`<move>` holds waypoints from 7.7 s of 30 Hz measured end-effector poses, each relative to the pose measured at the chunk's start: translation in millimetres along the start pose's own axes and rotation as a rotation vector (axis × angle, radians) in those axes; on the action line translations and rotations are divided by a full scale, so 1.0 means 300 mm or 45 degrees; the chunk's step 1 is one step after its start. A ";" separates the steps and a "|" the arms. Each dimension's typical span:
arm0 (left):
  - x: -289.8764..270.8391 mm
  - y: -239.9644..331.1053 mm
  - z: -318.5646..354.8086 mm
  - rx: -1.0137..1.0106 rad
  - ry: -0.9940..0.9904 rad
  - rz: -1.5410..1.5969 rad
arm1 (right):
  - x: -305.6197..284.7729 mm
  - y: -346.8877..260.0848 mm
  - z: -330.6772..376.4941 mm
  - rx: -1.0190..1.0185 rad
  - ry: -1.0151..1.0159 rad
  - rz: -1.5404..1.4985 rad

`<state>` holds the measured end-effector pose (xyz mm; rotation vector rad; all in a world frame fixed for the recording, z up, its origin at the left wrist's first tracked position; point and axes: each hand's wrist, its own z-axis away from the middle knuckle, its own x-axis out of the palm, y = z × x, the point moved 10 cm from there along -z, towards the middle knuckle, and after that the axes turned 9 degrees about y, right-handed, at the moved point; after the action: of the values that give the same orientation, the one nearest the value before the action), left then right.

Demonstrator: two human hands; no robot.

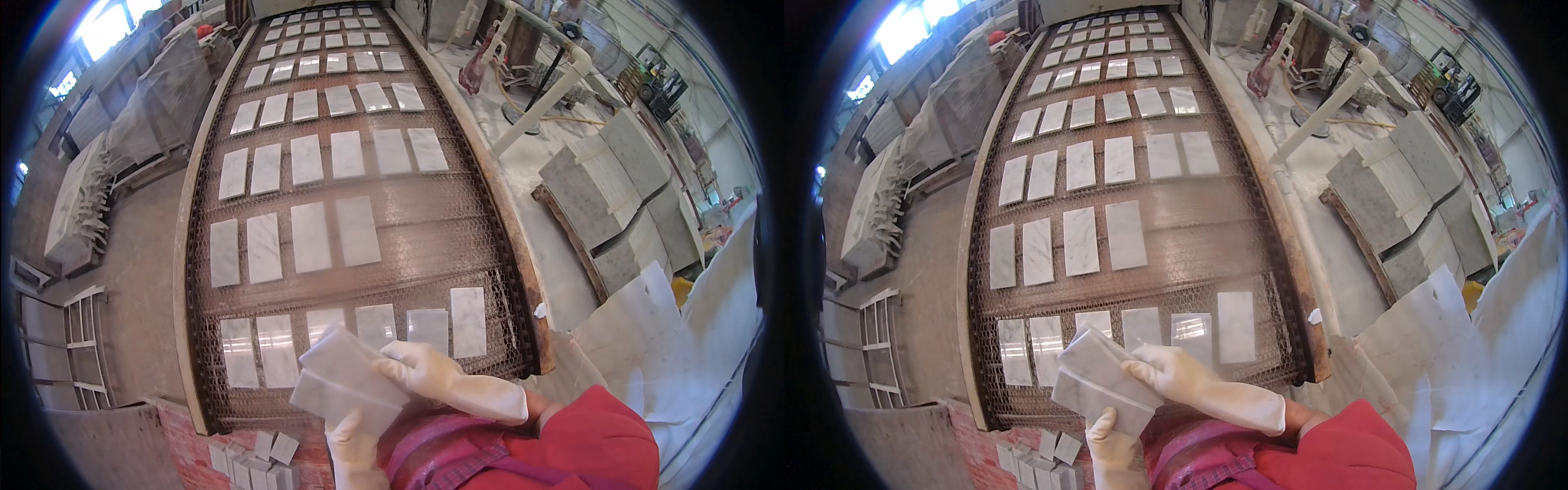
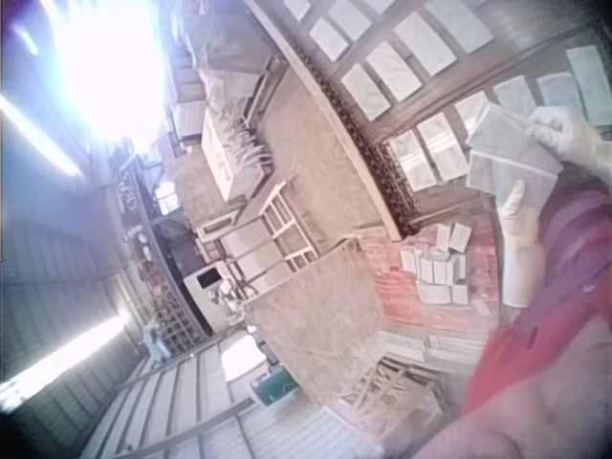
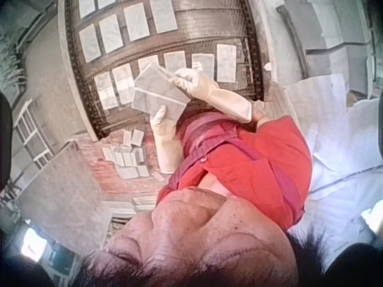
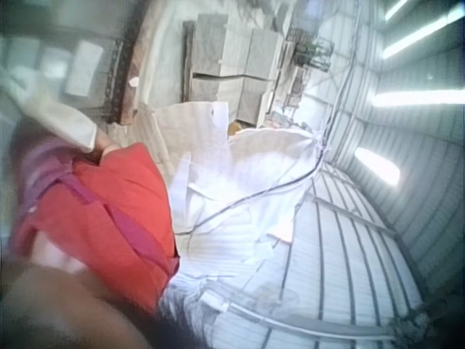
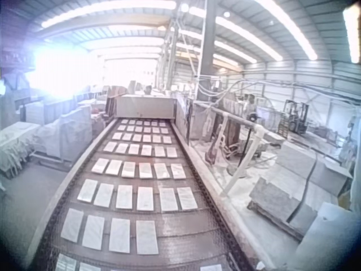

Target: The person repeatedly picks up stacks of rectangular tiles and places them one by one onto a moving conveyor belt. The person also stacks tiles on a nearby surface and continues placing them on the belt.

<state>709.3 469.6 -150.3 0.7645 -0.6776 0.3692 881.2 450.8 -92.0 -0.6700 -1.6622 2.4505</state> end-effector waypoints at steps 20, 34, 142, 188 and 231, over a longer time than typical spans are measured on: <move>-0.304 -0.108 0.119 -0.023 0.256 -0.072 | -0.617 0.100 -0.586 0.241 0.774 0.406; 0.029 -0.083 0.020 0.219 0.103 -0.460 | -0.050 0.196 0.039 0.385 -0.142 -0.443; 0.433 -0.337 -0.135 1.053 0.071 -2.542 | -0.457 0.339 -0.055 0.109 0.880 1.110; -0.015 -0.086 0.193 1.081 0.281 -1.388 | 0.101 0.368 0.244 0.588 -0.083 -0.819; -0.129 -0.124 0.250 0.892 0.175 -1.393 | 0.216 0.217 0.367 0.313 -0.411 -0.983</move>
<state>669.1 386.8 -156.0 1.6235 0.0925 -0.3786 787.7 351.7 -136.5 0.3655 -1.3081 2.1618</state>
